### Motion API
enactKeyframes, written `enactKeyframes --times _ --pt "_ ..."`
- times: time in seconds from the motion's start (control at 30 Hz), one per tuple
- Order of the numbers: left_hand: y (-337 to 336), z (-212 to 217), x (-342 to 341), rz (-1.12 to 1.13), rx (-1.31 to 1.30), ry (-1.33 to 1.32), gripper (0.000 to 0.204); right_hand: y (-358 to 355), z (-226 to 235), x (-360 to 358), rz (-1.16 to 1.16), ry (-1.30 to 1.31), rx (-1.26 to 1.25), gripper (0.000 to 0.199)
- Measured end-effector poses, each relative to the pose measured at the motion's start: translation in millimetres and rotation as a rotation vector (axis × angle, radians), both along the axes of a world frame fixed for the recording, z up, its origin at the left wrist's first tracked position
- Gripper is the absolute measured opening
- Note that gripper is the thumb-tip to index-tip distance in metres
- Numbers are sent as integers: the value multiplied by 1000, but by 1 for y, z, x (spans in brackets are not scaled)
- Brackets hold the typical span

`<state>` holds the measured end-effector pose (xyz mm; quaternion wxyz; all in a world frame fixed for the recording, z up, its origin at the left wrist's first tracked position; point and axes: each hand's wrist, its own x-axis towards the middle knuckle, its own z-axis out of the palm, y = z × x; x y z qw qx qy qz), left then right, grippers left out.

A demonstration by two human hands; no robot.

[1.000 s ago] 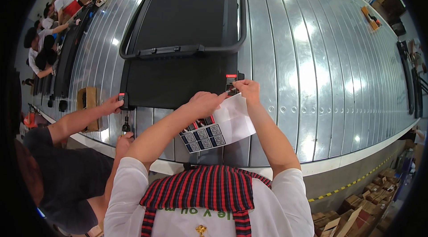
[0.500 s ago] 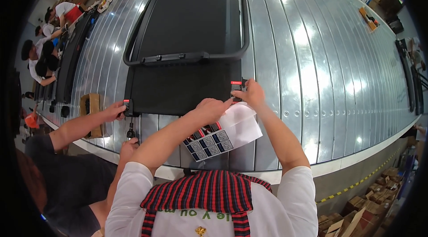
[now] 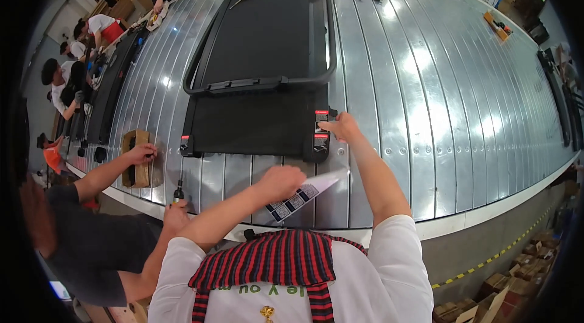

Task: Applying identification and QR code labels to treadmills on an assembly line.

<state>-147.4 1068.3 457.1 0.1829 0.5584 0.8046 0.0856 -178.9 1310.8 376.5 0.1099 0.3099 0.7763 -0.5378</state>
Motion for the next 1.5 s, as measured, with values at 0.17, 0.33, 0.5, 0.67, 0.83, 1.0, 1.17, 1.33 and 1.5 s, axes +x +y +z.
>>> enactKeyframes --times 0.17,0.33,0.5,0.67,0.83,1.0,1.17,1.33,1.5 --pt "-55 9 60 60 128 -108 10 -1 -24 59 -190 240 9 35" --pt "-116 29 72 635 189 -314 25 -37 -3 132 -164 204 -377 32" --pt "-135 50 67 1056 897 -872 34 -94 61 147 -148 325 -840 42" --pt "-157 79 72 1154 1201 -1012 36 -136 86 134 65 486 -966 38" --pt "-145 10 100 1197 795 -325 36 -120 81 177 155 561 -845 34" --pt "-140 49 131 1133 1009 -470 39 -108 76 162 75 674 -534 23" --pt "-119 30 168 1129 870 -401 46 -105 62 155 390 620 -526 40" --pt "-112 23 204 1221 781 -479 50 -130 63 165 497 490 -670 34" --pt "-123 47 232 1148 459 -133 42 -146 82 176 469 754 -564 34"
